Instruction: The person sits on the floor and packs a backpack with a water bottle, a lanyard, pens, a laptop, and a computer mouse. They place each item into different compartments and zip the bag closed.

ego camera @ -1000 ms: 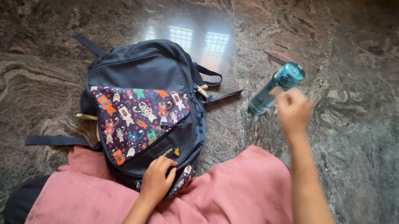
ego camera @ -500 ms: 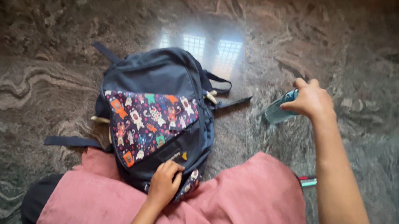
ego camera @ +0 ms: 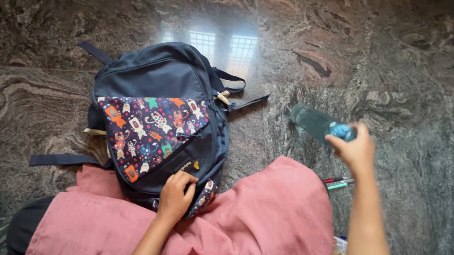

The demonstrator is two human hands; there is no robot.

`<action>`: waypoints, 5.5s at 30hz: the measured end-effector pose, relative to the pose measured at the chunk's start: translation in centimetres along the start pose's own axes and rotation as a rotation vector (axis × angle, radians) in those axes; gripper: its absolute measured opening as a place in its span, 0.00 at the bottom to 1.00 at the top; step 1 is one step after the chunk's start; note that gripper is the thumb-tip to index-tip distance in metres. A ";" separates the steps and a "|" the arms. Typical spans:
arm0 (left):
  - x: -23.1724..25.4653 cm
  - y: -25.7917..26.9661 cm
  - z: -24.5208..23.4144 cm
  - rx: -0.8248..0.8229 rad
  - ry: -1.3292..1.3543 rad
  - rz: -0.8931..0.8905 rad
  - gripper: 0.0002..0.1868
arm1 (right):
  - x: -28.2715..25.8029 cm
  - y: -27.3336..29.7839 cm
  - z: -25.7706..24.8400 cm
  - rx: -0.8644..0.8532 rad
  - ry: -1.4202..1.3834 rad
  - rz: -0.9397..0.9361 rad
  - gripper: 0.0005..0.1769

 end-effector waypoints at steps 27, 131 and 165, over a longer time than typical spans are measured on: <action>0.4 -26.4 8.4 -0.332 -0.804 0.276 0.31 | 2.7 3.2 18.5 -0.020 -1.382 0.504 0.24; -7.9 -2.9 -6.6 -0.146 -0.628 -0.091 0.46 | -4.2 4.8 31.1 -0.406 0.038 -0.260 0.33; -10.8 -0.6 -5.1 -0.098 -0.410 -0.093 0.49 | 12.7 18.1 -4.2 0.085 -0.494 -0.027 0.19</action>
Point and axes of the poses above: each hand's wrist, its own y-axis away from the middle knuckle, its own z-axis out of the palm, x = y × z, the point moved 8 cm from there along -y, towards the middle knuckle, and after that the axes turned 6 degrees about -x, right-handed, at the moved point
